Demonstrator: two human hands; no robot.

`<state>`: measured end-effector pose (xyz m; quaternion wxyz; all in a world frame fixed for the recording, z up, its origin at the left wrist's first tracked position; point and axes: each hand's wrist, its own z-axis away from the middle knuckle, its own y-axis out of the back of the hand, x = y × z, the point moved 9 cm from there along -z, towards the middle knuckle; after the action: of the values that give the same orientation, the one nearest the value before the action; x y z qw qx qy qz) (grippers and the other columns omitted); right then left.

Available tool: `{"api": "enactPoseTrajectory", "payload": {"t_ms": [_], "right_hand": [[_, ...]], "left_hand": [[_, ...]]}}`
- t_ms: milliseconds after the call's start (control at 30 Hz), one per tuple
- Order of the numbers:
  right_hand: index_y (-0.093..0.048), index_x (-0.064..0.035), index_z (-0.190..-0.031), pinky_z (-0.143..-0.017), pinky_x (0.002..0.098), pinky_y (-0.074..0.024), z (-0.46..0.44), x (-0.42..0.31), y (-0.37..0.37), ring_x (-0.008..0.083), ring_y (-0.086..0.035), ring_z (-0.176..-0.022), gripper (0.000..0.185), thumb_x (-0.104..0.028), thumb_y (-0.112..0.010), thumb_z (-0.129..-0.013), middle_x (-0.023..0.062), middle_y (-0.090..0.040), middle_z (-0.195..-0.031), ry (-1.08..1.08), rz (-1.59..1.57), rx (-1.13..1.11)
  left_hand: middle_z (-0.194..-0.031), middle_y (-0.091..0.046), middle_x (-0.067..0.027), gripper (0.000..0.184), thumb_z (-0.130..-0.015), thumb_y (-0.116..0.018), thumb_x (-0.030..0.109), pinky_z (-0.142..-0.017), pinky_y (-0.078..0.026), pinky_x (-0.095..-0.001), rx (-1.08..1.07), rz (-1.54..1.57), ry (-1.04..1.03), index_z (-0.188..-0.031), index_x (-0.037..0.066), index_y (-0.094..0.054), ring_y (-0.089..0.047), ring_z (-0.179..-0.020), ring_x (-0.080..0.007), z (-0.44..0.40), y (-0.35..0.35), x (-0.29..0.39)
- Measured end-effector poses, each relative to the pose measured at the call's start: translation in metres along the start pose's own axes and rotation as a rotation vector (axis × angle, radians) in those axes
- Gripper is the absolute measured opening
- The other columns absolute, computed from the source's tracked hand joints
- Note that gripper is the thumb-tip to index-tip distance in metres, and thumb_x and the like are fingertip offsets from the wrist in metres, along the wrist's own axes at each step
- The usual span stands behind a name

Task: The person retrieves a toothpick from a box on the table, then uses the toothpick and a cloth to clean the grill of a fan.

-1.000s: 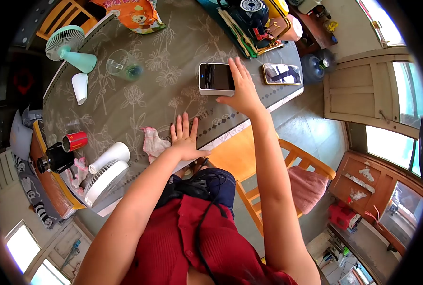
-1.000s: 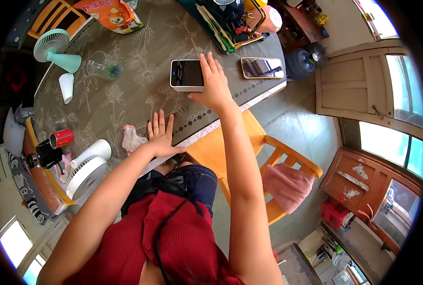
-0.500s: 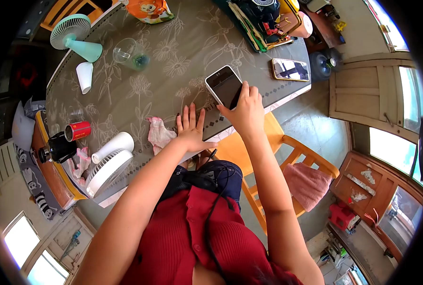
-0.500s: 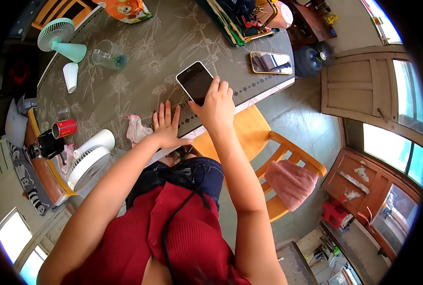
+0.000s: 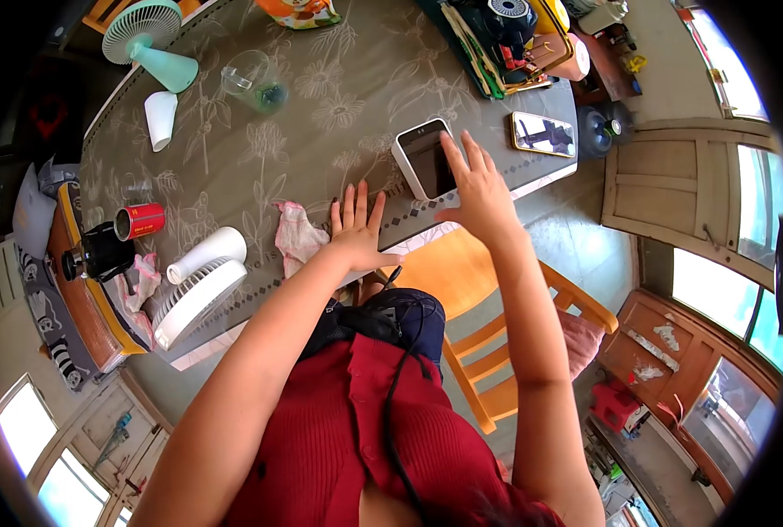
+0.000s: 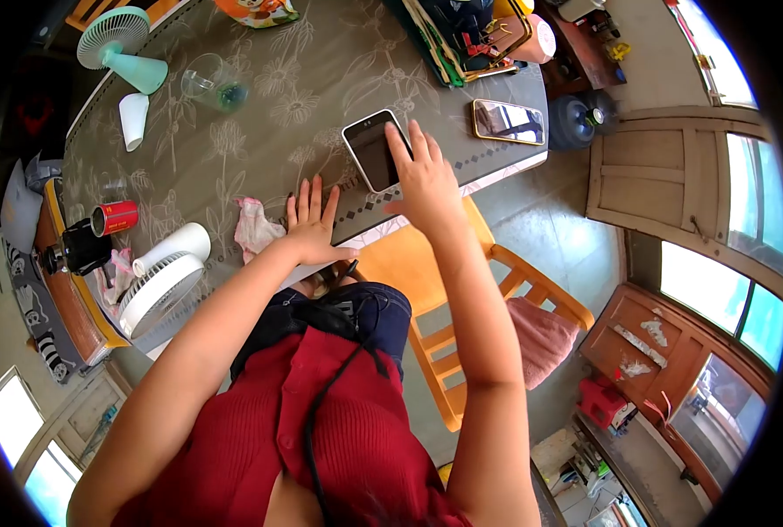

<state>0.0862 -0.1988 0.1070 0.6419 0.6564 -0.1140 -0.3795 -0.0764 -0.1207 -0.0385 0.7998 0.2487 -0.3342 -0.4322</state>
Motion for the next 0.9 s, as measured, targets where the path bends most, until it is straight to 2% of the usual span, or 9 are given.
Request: {"api": "enactPoseTrajectory", "payload": {"t_ms": [67,100,133,233,467,667,733,867,900], "right_hand": [[-0.032,-0.0119,-0.148,-0.100,0.0387,-0.0455,-0.007,-0.015,0.000,0.0344,-0.048,-0.127,0.109,-0.012,-0.089,-0.055,0.0177,-0.037,-0.149,0.321,0.193,0.019],[-0.038,-0.0139,-0.146,-0.101,0.0375,-0.0447,-0.011,-0.014,-0.001,0.0328,-0.048,-0.129,0.099,-0.009,-0.085,-0.058,0.0132,-0.036,-0.151,0.352,0.170,-0.008],[-0.038,-0.0139,-0.146,-0.101,0.0375,-0.0447,-0.017,-0.012,0.002,0.0328,-0.048,-0.129,0.099,-0.009,-0.085,-0.058,0.0132,-0.036,-0.151,0.357,0.174,-0.008],[-0.049,-0.0092,-0.138,-0.101,0.0383,-0.0459,-0.024,-0.014,-0.003,0.0328,-0.049,-0.128,0.084,-0.007,-0.083,-0.061,0.0151,-0.040,-0.148,0.361,0.101,-0.182],[-0.053,-0.0053,-0.134,-0.102,0.0374,-0.0455,-0.019,-0.011,-0.002,0.0331,-0.048,-0.128,0.073,-0.009,-0.080,-0.067,0.0163,-0.042,-0.147,0.347,0.050,-0.222],[-0.053,0.0020,-0.130,-0.104,0.0376,-0.0434,-0.020,-0.015,-0.001,0.0333,-0.048,-0.128,0.066,-0.005,-0.074,-0.068,0.0198,-0.045,-0.143,0.487,0.138,-0.242],[-0.054,0.0048,-0.127,-0.103,0.0381,-0.0446,-0.021,-0.024,-0.006,0.0347,-0.051,-0.125,0.066,-0.005,-0.074,-0.065,0.0237,-0.051,-0.135,0.540,0.301,-0.244],[-0.053,0.0059,-0.125,-0.099,0.0393,-0.0467,-0.022,-0.032,-0.016,0.0364,-0.056,-0.119,0.061,-0.006,-0.071,-0.068,0.0266,-0.055,-0.128,0.593,0.442,-0.226],[-0.056,0.0054,-0.120,-0.089,0.0379,-0.0503,-0.020,-0.038,-0.015,0.0345,-0.061,-0.109,0.052,-0.007,-0.067,-0.071,0.0267,-0.061,-0.117,0.675,0.520,-0.144]], "left_hand": [[-0.154,0.023,-0.0297,0.131,-0.070,-0.064,0.073,-0.112,0.012,-0.0584,0.000,0.017,-0.001,-0.153,0.007,0.013,0.025,-0.142,-0.0451,0.001,0.001,0.001],[-0.155,0.023,-0.0295,0.131,-0.070,-0.064,0.073,-0.112,0.012,-0.0584,-0.001,0.018,0.000,-0.153,0.007,0.013,0.025,-0.142,-0.0450,0.001,0.001,0.000],[-0.155,0.023,-0.0293,0.131,-0.070,-0.065,0.072,-0.112,0.012,-0.0584,0.000,0.017,0.002,-0.153,0.008,0.013,0.025,-0.142,-0.0449,0.000,0.002,-0.001],[-0.155,0.023,-0.0286,0.131,-0.070,-0.065,0.072,-0.112,0.012,-0.0584,0.014,0.029,-0.009,-0.153,0.008,0.013,0.025,-0.143,-0.0442,0.000,0.001,-0.002],[-0.155,0.023,-0.0278,0.132,-0.070,-0.065,0.072,-0.112,0.012,-0.0584,0.008,0.044,-0.010,-0.153,0.009,0.015,0.026,-0.143,-0.0432,0.000,0.000,-0.004],[-0.155,0.024,-0.0273,0.133,-0.069,-0.065,0.074,-0.111,0.013,-0.0580,0.017,0.059,-0.020,-0.153,0.010,0.016,0.026,-0.142,-0.0432,0.000,-0.001,-0.004],[-0.155,0.025,-0.0270,0.134,-0.068,-0.065,0.075,-0.111,0.013,-0.0578,0.012,0.060,-0.024,-0.153,0.011,0.016,0.026,-0.142,-0.0429,0.000,-0.001,-0.004],[-0.155,0.025,-0.0267,0.134,-0.068,-0.065,0.075,-0.111,0.013,-0.0577,0.006,0.071,-0.026,-0.153,0.011,0.017,0.027,-0.142,-0.0424,0.000,-0.001,-0.004],[-0.155,0.025,-0.0265,0.134,-0.068,-0.064,0.075,-0.112,0.013,-0.0576,0.002,0.069,-0.023,-0.153,0.011,0.017,0.027,-0.142,-0.0422,0.000,0.000,-0.003]]}}
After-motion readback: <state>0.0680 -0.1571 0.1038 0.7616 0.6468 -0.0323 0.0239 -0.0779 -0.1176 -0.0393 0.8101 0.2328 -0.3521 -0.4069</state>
